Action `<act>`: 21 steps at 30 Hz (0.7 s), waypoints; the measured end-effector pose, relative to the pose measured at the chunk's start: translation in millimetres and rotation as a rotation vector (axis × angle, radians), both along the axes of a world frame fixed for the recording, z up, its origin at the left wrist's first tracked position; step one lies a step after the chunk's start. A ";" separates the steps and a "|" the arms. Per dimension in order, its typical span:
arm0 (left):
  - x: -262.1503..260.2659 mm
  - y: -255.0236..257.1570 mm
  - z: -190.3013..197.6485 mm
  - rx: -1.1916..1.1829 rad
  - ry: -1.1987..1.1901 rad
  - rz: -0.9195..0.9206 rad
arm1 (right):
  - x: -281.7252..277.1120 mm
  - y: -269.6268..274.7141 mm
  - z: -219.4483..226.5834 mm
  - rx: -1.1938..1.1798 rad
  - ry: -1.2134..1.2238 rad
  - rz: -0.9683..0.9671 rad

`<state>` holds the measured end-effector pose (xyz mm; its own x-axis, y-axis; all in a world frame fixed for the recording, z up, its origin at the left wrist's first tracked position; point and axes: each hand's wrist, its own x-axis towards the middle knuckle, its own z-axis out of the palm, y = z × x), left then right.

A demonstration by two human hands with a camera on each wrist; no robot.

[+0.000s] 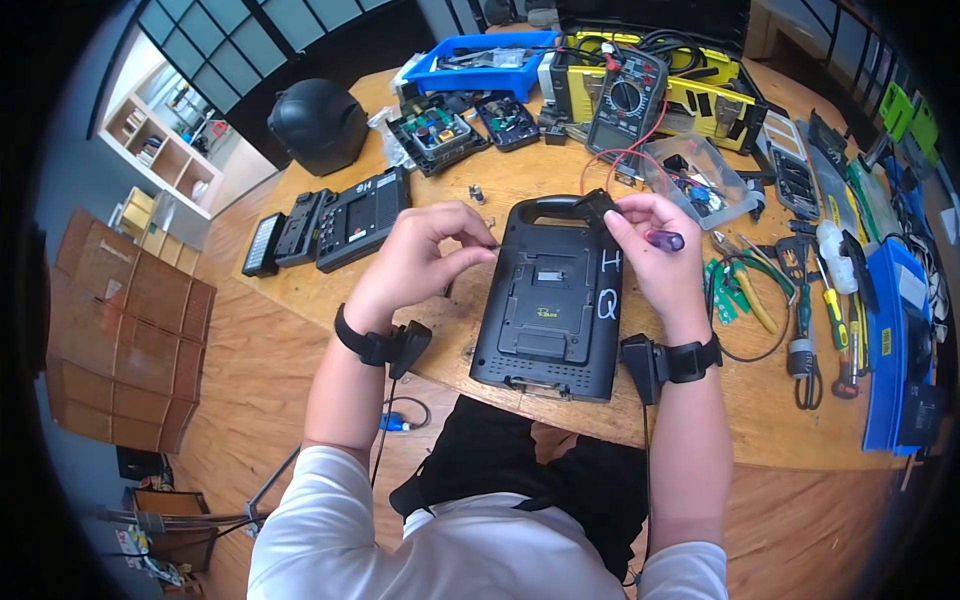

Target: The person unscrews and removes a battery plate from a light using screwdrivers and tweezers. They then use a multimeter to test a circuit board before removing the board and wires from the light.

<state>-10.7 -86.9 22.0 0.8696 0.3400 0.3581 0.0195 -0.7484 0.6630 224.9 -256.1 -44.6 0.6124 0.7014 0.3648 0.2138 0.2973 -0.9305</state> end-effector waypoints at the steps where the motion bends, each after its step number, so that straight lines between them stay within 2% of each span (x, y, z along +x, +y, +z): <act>1: -5.0 2.8 1.1 0.004 0.005 0.009 | 0.1 0.1 0.3 -0.001 0.000 -0.008; 3: -22.8 15.8 2.9 0.185 0.031 0.146 | -2.3 0.3 2.3 0.004 0.008 -0.008; 7: -59.3 53.0 -20.2 0.183 0.192 0.404 | -2.4 1.4 0.2 -0.014 -0.034 0.004; 11: -73.2 62.4 -36.7 0.251 0.312 0.437 | -5.1 0.1 3.9 -0.009 -0.016 0.022; 13: -73.3 63.0 -37.8 0.178 0.404 0.381 | -5.2 1.4 4.1 0.010 -0.002 0.027; 14: -71.0 62.8 -36.0 0.239 0.459 0.368 | -4.5 0.9 3.8 0.030 0.013 0.026; 17: -49.3 41.9 -18.7 0.372 0.353 0.316 | -3.0 1.2 2.7 0.068 0.052 0.033; 19: -22.5 7.9 10.0 0.276 0.311 0.238 | -1.7 -0.1 3.4 0.050 0.045 0.028; 21: 2.6 -16.7 23.6 0.022 0.196 0.020 | 0.2 0.5 2.1 0.067 0.106 0.054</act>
